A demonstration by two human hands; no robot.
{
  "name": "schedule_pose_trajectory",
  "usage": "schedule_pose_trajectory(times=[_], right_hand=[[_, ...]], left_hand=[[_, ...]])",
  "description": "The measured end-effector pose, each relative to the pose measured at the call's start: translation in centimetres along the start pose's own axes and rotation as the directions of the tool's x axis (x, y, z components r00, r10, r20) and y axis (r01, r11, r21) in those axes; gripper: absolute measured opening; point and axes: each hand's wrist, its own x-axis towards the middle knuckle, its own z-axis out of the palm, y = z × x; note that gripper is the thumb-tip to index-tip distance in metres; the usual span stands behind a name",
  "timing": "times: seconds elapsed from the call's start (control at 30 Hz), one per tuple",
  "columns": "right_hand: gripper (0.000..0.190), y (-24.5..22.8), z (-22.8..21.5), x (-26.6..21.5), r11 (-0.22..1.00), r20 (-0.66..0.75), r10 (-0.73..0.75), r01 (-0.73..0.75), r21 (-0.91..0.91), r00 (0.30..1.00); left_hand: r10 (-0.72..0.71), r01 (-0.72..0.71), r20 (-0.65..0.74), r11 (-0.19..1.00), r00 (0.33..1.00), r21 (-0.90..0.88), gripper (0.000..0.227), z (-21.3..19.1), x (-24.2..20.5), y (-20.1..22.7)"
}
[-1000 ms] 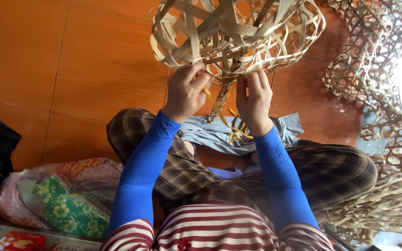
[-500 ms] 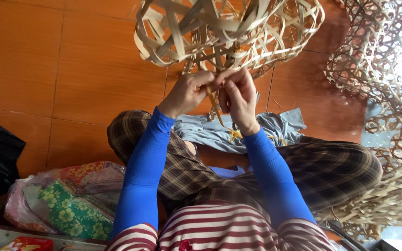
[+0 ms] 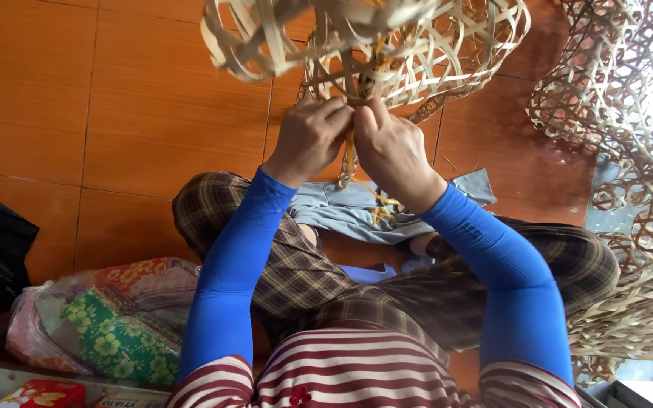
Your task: The recorder is weaving and tying together sections of a large bamboo structure using ribbon and scissors.
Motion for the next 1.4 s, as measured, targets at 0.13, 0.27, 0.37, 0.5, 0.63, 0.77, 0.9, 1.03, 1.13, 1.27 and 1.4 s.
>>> schedule_pose_trajectory(times=[0.13, 0.27, 0.37, 0.5, 0.63, 0.77, 0.9, 1.03, 1.13, 1.27, 1.4], right_hand=[[0.016, 0.3, 1.1, -0.6, 0.976, -0.186, -0.056, 0.093, 0.199, 0.981], [0.017, -1.0, 2.5, -1.4, 0.900, -0.402, 0.033, 0.147, 0.409, 0.915], [0.013, -0.6, 3.7, -1.9, 0.843, -0.336, 0.184, 0.028, 0.537, 0.924], [0.010, 1.4, 5.7, -3.5, 0.759, -0.169, 0.268, -0.099, 0.643, 0.949], [0.018, 1.3, 3.1, -2.6, 0.260, 0.030, 0.282, -0.106, 0.960, 0.959], [0.052, 0.6, 1.9, -0.3, 0.514, -0.291, 0.197, 0.154, 0.844, 0.936], [0.045, 1.0, 3.4, -1.2, 0.926, -0.481, -0.080, 0.244, 0.288, 0.873], [0.037, 0.7, 3.5, -0.8, 0.954, -0.522, -0.064, 0.206, 0.218, 0.850], [0.033, 0.3, 3.1, -0.4, 0.971, -0.510, -0.080, 0.183, 0.155, 0.857], [0.028, 0.5, 3.3, -0.2, 0.991, -0.503, -0.112, 0.131, 0.002, 0.857], [0.026, 0.4, 3.3, 0.2, 0.991, -0.523, -0.136, 0.121, -0.064, 0.841]], left_hand=[[-0.063, 0.043, -0.083, 0.973, 0.995, -0.227, 0.018, -0.3, 0.0, -0.2], [-0.106, 0.056, -0.136, 0.943, 0.985, -0.327, 0.020, -0.4, 0.0, -0.2], [-0.018, -0.014, -0.169, 0.983, 0.985, -0.185, 0.019, 0.3, -0.3, -0.3], [0.109, -0.108, -0.167, 0.994, 0.980, 0.014, 0.019, 0.7, -0.4, -0.7], [0.175, -0.156, -0.161, 0.980, 0.971, 0.124, 0.016, 0.5, -0.3, -0.7], [0.119, -0.111, -0.156, 0.992, 0.981, 0.058, 0.013, 0.3, -0.5, -0.3], [0.107, -0.105, -0.187, 0.994, 0.977, 0.020, 0.015, 1.6, -0.5, -1.1], [-0.002, -0.031, -0.230, 0.990, 0.973, -0.139, 0.016, 1.2, -0.1, -0.5], [-0.104, 0.039, -0.239, 0.965, 0.966, -0.261, 0.012, 0.9, 0.2, 0.1], [-0.228, 0.120, -0.292, 0.931, 0.929, -0.346, 0.008, 1.3, 0.5, 0.8], [-0.335, 0.187, -0.302, 0.884, 0.892, -0.429, 0.009, 3.2, -0.2, 0.3]])
